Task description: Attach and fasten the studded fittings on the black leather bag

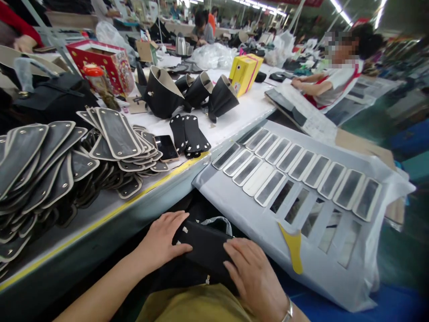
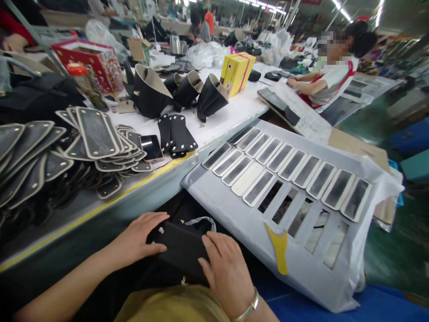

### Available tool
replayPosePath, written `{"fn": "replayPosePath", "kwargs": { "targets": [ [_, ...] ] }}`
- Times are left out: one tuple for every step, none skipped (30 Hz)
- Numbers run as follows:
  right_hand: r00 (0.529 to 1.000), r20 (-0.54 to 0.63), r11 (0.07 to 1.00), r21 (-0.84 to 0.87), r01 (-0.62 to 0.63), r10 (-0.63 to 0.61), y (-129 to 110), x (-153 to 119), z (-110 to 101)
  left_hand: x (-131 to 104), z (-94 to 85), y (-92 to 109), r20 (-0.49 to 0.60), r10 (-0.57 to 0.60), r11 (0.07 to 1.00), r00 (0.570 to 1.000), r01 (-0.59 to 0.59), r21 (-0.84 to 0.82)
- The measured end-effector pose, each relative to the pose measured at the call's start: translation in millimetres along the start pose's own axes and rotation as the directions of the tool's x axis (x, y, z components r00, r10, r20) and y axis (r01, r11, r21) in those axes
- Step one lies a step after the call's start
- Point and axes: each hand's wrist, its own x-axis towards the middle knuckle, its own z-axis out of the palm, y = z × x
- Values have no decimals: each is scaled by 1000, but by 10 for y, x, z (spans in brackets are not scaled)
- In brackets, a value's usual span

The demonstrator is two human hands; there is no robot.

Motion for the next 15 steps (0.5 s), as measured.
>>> {"fn": "replayPosePath", "kwargs": {
  "targets": [
    [998,26,999,19,-50,50,77,40,-5,54,-27,14,42,21,1000,999,-21,-20],
    [993,71,994,36,-101,98,146,85,-5,108,-43,28,85,41,998,996,-36,-59],
    [982,133,988,54,-144,136,203,136,-1,157,-50,40,122,59,994,991,-46,-103],
    [965,210,981,80,-175,155,245,195,3,201,-48,50,142,72,988,987,-52,-143],
    [943,291,975,105,-197,160,269,262,7,238,-40,55,152,84,983,985,-57,-176],
    [918,366,969,125,-211,153,279,335,10,268,-29,55,158,93,978,983,-60,-201],
    [895,425,967,141,-215,137,276,412,12,290,-17,52,164,99,973,981,-61,-220],
    [879,461,967,151,-208,117,266,489,15,305,-6,45,173,100,970,980,-58,-235],
    [871,483,969,156,-190,93,253,561,19,313,4,37,182,99,967,978,-51,-248],
    [867,494,973,155,-169,72,240,624,23,316,11,28,190,97,964,977,-45,-261],
    [865,499,978,150,-145,52,230,675,29,314,17,21,193,96,961,976,-40,-275],
    [865,501,982,147,-117,28,224,711,36,309,23,17,192,92,956,977,-32,-292],
    [864,503,985,144,-90,6,222,733,42,302,29,14,190,84,949,978,-21,-314],
    [863,505,988,142,-67,-14,221,743,48,293,35,14,188,74,941,979,-6,-340],
    [863,504,989,141,-48,-30,222,742,54,285,43,15,185,64,930,981,8,-367]
  ]
}}
